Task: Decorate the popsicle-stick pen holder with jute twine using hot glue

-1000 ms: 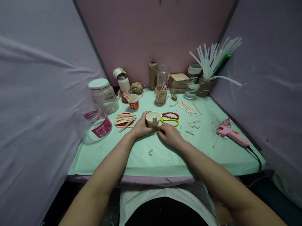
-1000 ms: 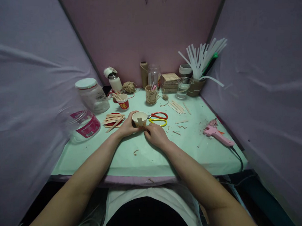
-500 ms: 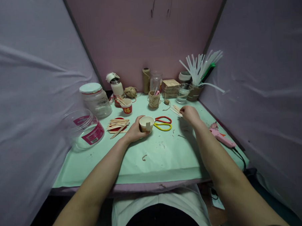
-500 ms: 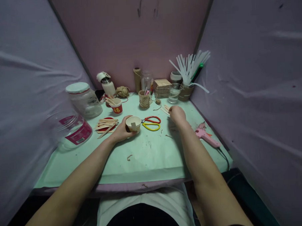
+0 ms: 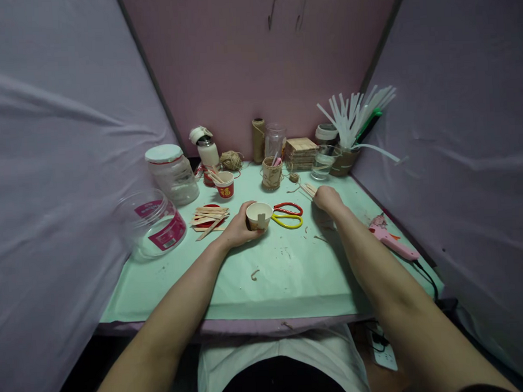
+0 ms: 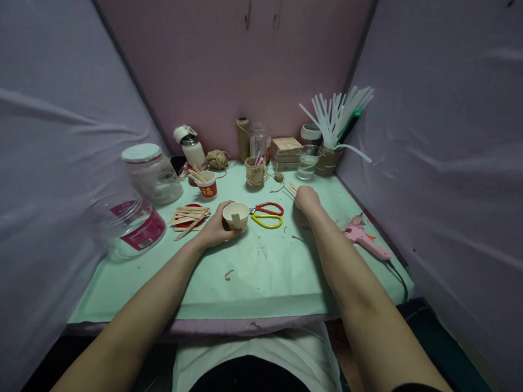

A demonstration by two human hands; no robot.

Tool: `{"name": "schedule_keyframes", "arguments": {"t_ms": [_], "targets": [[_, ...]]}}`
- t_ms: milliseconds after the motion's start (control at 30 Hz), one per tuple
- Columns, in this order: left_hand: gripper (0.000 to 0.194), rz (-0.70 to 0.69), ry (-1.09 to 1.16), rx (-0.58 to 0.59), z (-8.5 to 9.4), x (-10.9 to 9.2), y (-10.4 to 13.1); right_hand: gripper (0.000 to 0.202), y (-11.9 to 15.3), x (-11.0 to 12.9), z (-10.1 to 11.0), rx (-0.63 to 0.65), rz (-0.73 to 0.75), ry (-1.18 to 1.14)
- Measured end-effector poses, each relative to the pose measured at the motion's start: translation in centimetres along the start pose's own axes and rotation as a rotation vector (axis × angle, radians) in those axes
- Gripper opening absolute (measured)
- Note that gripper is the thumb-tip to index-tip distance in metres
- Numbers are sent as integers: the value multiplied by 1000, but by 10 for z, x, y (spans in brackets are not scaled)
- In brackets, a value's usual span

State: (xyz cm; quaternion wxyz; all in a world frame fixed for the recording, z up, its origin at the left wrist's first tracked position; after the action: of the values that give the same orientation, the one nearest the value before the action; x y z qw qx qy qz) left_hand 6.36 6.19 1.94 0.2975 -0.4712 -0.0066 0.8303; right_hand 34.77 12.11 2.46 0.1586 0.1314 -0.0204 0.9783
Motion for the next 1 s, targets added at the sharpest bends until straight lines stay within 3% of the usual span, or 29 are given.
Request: {"name": "schedule_keyframes", "arguments": {"t_ms": [133,233,300,500,767,1000], "targets": [[86,11,104,-27,2,1,-1,26,47,23,12,-19,134,-274],[88,28,255,-46,3,3,-2,22,97,64,4,191,400,-895],[88,44,308,-55,3,4,-2,19,122,83,-12,313,470,-1033],[85,20,165,-14,4,-1,0,11,136,98,-38,185,485,-881],[80,-54,34,34,1,-6,0,9,140,100,-40,58,540,-723],[81,-16,30,49,-1,-5,2,9,145,105,-43,-14,610,-577]]}}
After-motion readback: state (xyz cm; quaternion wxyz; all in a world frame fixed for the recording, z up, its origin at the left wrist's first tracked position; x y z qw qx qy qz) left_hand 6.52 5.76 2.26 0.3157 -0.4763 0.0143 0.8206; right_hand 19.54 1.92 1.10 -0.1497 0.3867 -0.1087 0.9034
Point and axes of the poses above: each hand's wrist, its own y-axis away from the middle knuckle, its own z-axis out of the back of the hand, x = y × z, the point moved 9 cm from there along -y, towards the middle knuckle, and after that the axes turned 6 degrees about -z, right-handed, at the moved point
